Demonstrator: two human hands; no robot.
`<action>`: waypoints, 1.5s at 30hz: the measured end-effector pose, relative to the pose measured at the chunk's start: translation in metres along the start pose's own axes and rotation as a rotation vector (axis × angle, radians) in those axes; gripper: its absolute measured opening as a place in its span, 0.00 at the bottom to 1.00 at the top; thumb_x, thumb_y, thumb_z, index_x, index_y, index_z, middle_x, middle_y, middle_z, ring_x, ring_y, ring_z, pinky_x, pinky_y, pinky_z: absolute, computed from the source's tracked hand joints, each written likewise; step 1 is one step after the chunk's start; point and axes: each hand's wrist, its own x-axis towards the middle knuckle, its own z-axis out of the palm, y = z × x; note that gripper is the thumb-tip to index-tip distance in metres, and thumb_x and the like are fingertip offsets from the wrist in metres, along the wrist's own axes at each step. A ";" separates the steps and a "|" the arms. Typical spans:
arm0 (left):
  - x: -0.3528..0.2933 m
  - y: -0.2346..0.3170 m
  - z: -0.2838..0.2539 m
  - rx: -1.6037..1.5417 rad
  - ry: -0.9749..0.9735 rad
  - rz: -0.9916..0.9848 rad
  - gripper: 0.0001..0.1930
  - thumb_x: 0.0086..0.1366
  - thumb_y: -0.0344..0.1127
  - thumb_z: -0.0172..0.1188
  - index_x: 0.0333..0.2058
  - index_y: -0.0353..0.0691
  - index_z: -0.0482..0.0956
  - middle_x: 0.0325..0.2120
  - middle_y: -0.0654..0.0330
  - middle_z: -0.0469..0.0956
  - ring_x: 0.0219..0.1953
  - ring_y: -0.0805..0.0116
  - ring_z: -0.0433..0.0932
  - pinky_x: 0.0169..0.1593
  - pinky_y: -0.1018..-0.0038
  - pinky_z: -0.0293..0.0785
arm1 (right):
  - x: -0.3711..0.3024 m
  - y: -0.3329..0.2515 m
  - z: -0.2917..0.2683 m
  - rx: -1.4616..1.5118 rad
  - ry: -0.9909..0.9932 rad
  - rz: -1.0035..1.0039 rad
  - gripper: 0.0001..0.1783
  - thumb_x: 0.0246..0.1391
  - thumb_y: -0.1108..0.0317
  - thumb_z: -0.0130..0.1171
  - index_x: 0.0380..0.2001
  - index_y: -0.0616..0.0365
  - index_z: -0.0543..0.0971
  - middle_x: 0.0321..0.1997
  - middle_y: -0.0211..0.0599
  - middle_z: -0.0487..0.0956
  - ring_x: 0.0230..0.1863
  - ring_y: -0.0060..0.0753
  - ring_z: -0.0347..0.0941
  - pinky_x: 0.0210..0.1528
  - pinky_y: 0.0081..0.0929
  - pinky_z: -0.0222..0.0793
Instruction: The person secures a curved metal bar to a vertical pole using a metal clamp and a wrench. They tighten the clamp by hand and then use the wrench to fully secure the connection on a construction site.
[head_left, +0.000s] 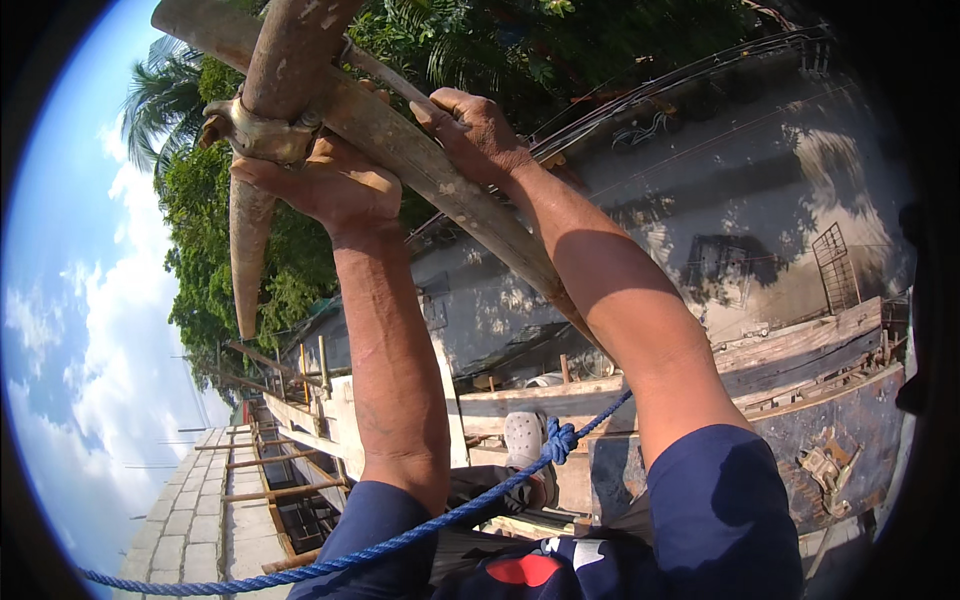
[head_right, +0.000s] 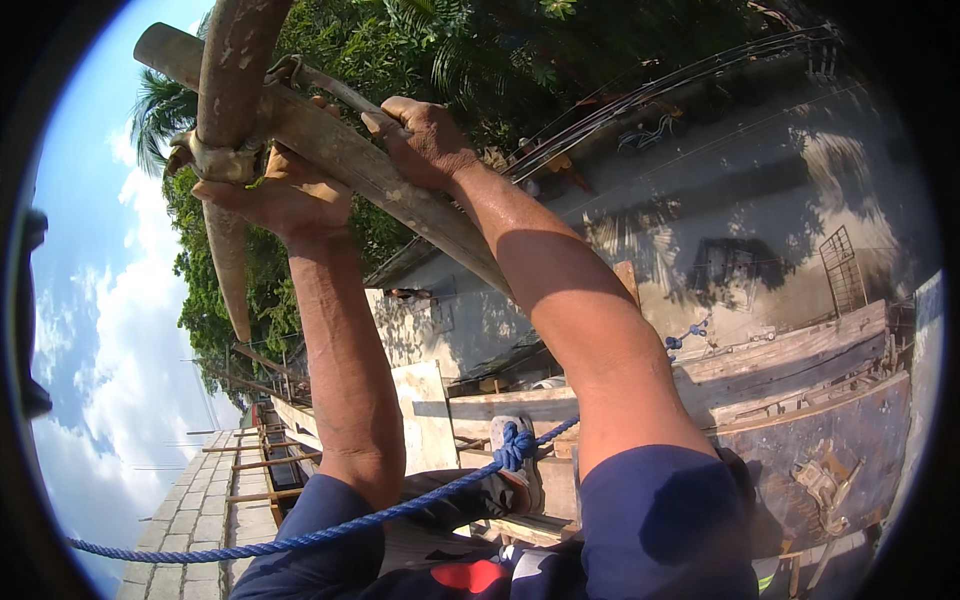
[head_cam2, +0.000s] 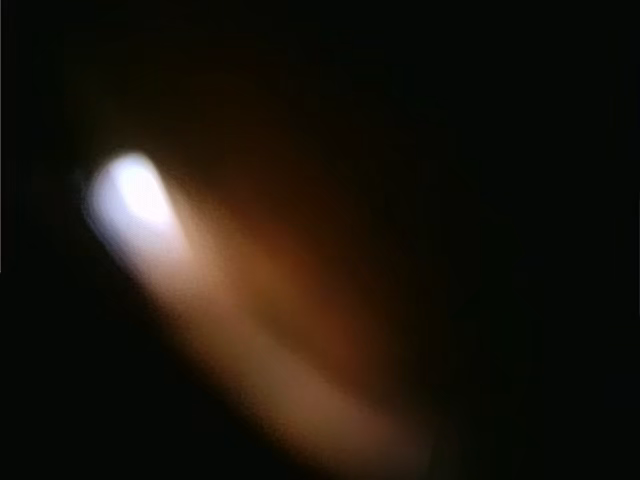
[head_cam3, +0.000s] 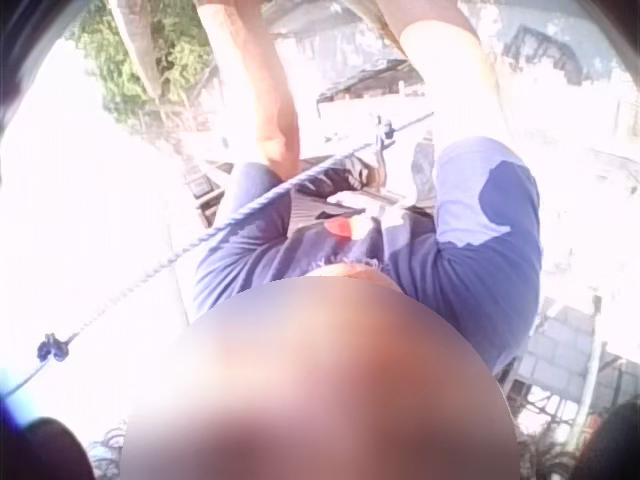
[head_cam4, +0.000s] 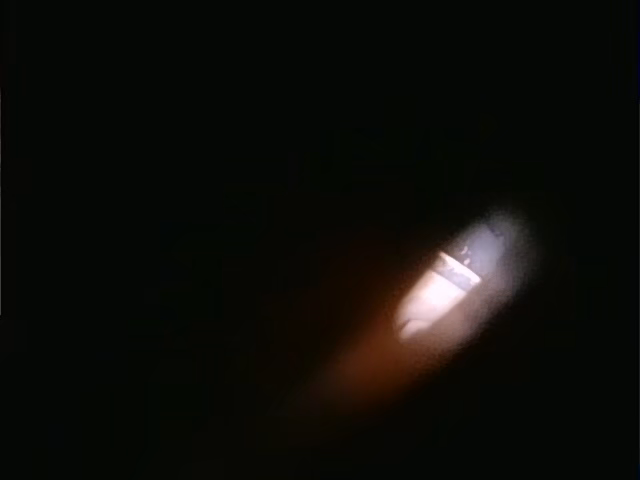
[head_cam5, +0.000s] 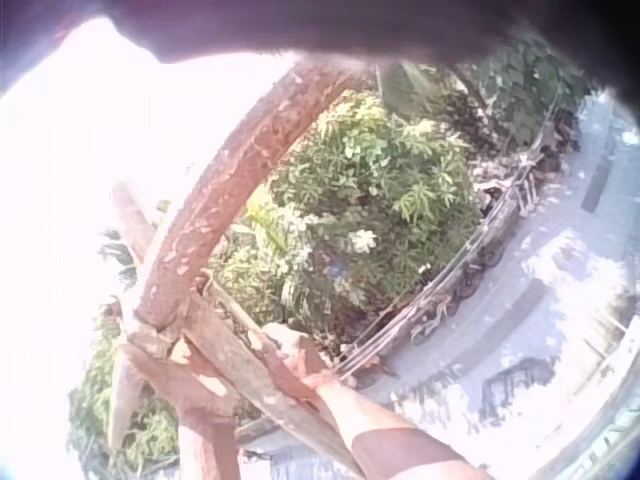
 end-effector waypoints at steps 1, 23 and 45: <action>0.001 0.000 0.000 -0.002 0.004 -0.014 0.64 0.45 0.89 0.53 0.66 0.36 0.61 0.58 0.49 0.72 0.58 0.50 0.74 0.61 0.51 0.75 | 0.002 0.005 0.000 -0.003 0.013 -0.017 0.29 0.66 0.41 0.54 0.32 0.60 0.78 0.26 0.35 0.74 0.30 0.25 0.68 0.36 0.33 0.69; 0.002 -0.002 -0.005 0.089 -0.001 0.021 0.67 0.45 0.92 0.45 0.67 0.36 0.61 0.57 0.48 0.74 0.56 0.49 0.77 0.59 0.49 0.75 | 0.104 -0.087 -0.126 -1.021 -0.248 -0.333 0.17 0.56 0.53 0.63 0.23 0.56 0.83 0.23 0.46 0.81 0.24 0.46 0.75 0.31 0.40 0.69; 0.002 0.003 -0.011 0.000 -0.124 -0.058 0.59 0.52 0.88 0.46 0.68 0.42 0.60 0.56 0.50 0.74 0.57 0.52 0.76 0.60 0.53 0.76 | 0.002 0.015 -0.013 -0.065 -0.018 0.034 0.16 0.61 0.54 0.65 0.34 0.58 0.81 0.25 0.30 0.76 0.30 0.22 0.71 0.36 0.28 0.70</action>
